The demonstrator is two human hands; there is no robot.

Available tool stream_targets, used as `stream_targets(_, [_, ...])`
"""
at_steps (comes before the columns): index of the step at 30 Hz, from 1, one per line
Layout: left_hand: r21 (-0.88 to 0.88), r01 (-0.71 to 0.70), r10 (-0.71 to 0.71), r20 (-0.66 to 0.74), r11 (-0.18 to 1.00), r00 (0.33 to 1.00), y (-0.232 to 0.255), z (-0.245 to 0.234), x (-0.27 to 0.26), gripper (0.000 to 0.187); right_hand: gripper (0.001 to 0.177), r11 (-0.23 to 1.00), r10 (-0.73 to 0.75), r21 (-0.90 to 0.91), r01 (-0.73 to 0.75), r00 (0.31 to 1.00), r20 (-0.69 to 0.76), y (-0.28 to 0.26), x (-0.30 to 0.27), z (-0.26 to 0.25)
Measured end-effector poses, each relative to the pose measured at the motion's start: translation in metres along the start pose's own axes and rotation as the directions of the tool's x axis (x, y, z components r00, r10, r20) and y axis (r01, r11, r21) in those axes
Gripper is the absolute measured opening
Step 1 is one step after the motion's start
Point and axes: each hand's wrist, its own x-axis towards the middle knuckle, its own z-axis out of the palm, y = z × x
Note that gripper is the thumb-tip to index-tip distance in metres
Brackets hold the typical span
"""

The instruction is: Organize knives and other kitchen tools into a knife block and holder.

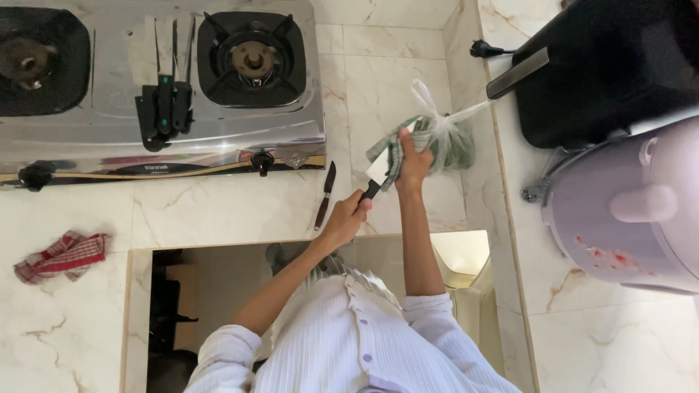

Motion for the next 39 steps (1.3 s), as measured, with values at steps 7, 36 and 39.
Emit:
stream_targets(7, [-0.016, -0.151, 0.151, -0.022, 0.988, 0.988, -0.015, 0.006, 0.044, 0.03, 0.029, 0.994, -0.068, -0.083, 0.065, 0.997, -0.029, 0.005, -0.008, 0.002])
stream_targets(36, [-0.153, -0.095, 0.118, 0.147, 0.984, 0.982, 0.017, -0.073, 0.044, 0.03, 0.026, 0.993, -0.101, 0.039, 0.115, 0.963, -0.25, -0.006, 0.052, 0.064])
stream_targets(39, [-0.157, -0.066, 0.094, 0.179, 0.985, 0.979, 0.009, -0.082, 0.068, 0.033, 0.025, 0.982, -0.182, 0.03, 0.188, 0.972, -0.146, 0.012, 0.019, 0.082])
